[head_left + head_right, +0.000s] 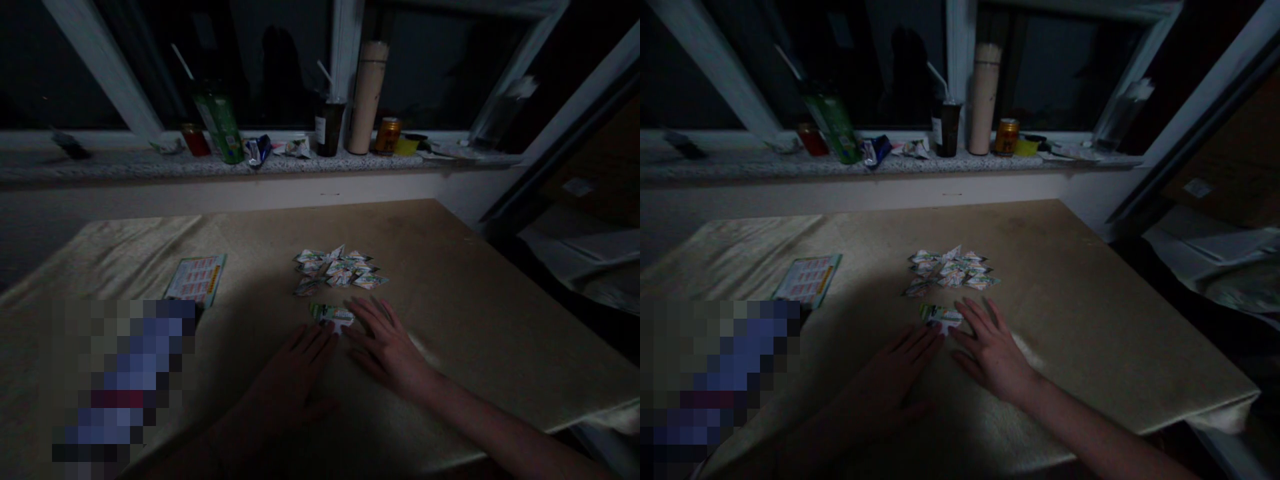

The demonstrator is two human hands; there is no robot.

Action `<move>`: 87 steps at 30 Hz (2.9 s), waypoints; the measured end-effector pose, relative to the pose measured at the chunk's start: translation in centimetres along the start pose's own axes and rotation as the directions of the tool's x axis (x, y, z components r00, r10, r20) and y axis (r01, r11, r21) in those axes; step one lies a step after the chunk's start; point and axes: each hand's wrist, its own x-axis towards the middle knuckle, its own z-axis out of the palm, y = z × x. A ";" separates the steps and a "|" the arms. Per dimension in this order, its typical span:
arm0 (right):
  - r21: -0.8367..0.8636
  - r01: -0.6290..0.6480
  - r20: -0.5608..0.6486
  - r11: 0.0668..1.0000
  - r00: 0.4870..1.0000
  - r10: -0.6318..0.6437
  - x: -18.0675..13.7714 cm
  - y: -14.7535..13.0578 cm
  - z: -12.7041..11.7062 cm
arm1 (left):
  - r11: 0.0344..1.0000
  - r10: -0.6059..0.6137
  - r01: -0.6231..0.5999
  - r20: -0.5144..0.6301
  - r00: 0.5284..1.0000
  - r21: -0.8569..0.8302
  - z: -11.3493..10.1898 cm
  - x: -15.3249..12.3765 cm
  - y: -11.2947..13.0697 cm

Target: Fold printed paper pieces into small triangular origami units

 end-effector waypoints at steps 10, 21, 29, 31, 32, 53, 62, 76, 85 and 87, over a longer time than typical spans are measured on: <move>-0.030 -0.023 -0.010 0.999 1.000 0.022 -0.1 0.1 0.4 | 1.000 0.001 -0.002 -0.031 1.000 -0.024 0.2 -0.1 -0.1; 0.045 0.057 -0.008 0.997 0.998 -0.057 -0.5 -0.2 0.8 | 1.000 0.006 -0.007 -0.037 0.999 -0.026 0.4 -0.2 -0.2; 0.166 -0.010 0.087 0.986 0.996 -0.004 -0.7 -0.7 0.3 | 0.999 0.003 -0.004 -0.027 1.000 -0.035 0.4 0.0 -0.2; 0.173 -0.010 0.070 0.985 0.998 -0.002 -0.4 -0.6 0.2 | 0.999 0.005 -0.005 -0.021 1.000 -0.031 0.6 0.0 -0.3; 0.170 -0.008 0.062 0.985 0.998 -0.002 -0.3 -0.6 0.2 | 0.999 0.006 -0.007 -0.021 1.000 -0.032 0.6 -0.1 -0.3; 0.228 -0.012 0.050 0.974 0.999 0.001 -0.2 -1.3 1.2 | 0.996 -0.001 -0.003 -0.046 0.999 -0.086 0.5 -0.3 -0.1; 0.171 -0.016 0.025 0.985 1.000 0.012 -0.5 -1.2 1.4 | 0.999 0.031 -0.033 -0.075 0.997 -0.020 0.8 -0.4 -0.3; 0.224 -0.011 -0.002 0.975 1.000 0.011 -0.4 -0.5 1.3 | 0.997 -0.074 0.076 -0.113 0.991 0.019 0.5 -0.4 -1.4; 0.141 -0.018 -0.005 0.990 1.000 0.019 -0.4 -0.2 1.6 | 0.994 -0.084 0.093 -0.153 0.985 0.052 1.1 -0.3 -1.6; 0.142 -0.005 -0.011 0.990 1.000 0.006 -0.1 -0.1 1.4 | 0.995 -0.081 0.089 -0.147 0.986 0.052 1.1 -0.4 -1.4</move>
